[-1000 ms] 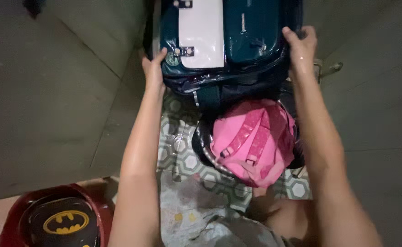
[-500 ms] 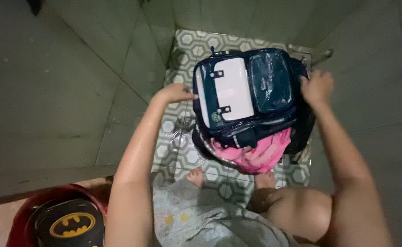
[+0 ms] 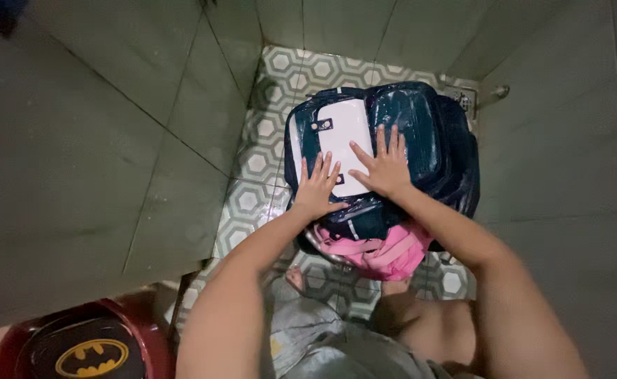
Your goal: The person washes several backpacks by hand in a tiled shower area. They wet and scrub a black Batman-themed bag, a dark blue bag, and a pink princess-themed bag, then place them into a red basin. The person also handles a black plastic bag inside a metal bowl.
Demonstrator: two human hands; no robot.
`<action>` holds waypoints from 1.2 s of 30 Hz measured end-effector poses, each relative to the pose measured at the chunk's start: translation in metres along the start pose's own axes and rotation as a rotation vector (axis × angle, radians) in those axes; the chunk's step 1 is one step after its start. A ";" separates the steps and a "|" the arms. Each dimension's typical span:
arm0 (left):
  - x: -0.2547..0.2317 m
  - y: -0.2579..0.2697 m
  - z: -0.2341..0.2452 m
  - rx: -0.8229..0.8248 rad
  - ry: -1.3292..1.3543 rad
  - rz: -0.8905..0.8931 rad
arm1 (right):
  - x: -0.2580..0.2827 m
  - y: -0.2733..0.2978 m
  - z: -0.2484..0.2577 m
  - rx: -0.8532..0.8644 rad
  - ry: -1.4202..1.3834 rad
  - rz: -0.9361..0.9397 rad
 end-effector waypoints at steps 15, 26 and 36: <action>0.071 0.019 -0.014 -0.333 0.138 0.398 | 0.105 -0.036 -0.038 -0.041 0.013 0.638; 0.063 0.014 -0.003 -0.217 0.013 0.188 | 0.050 -0.001 -0.002 -0.202 0.006 0.301; 0.067 0.015 -0.012 -0.298 0.092 0.142 | 0.069 -0.003 0.003 -0.191 0.016 0.569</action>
Point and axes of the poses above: each hand's wrist, its own y-axis away from the middle knuckle, its own z-axis out of the back of the hand, x = y × z, the point moved 6 cm from there along -y, towards the middle knuckle, and after that the axes turned 12 degrees about -z, right-handed, at the moved point
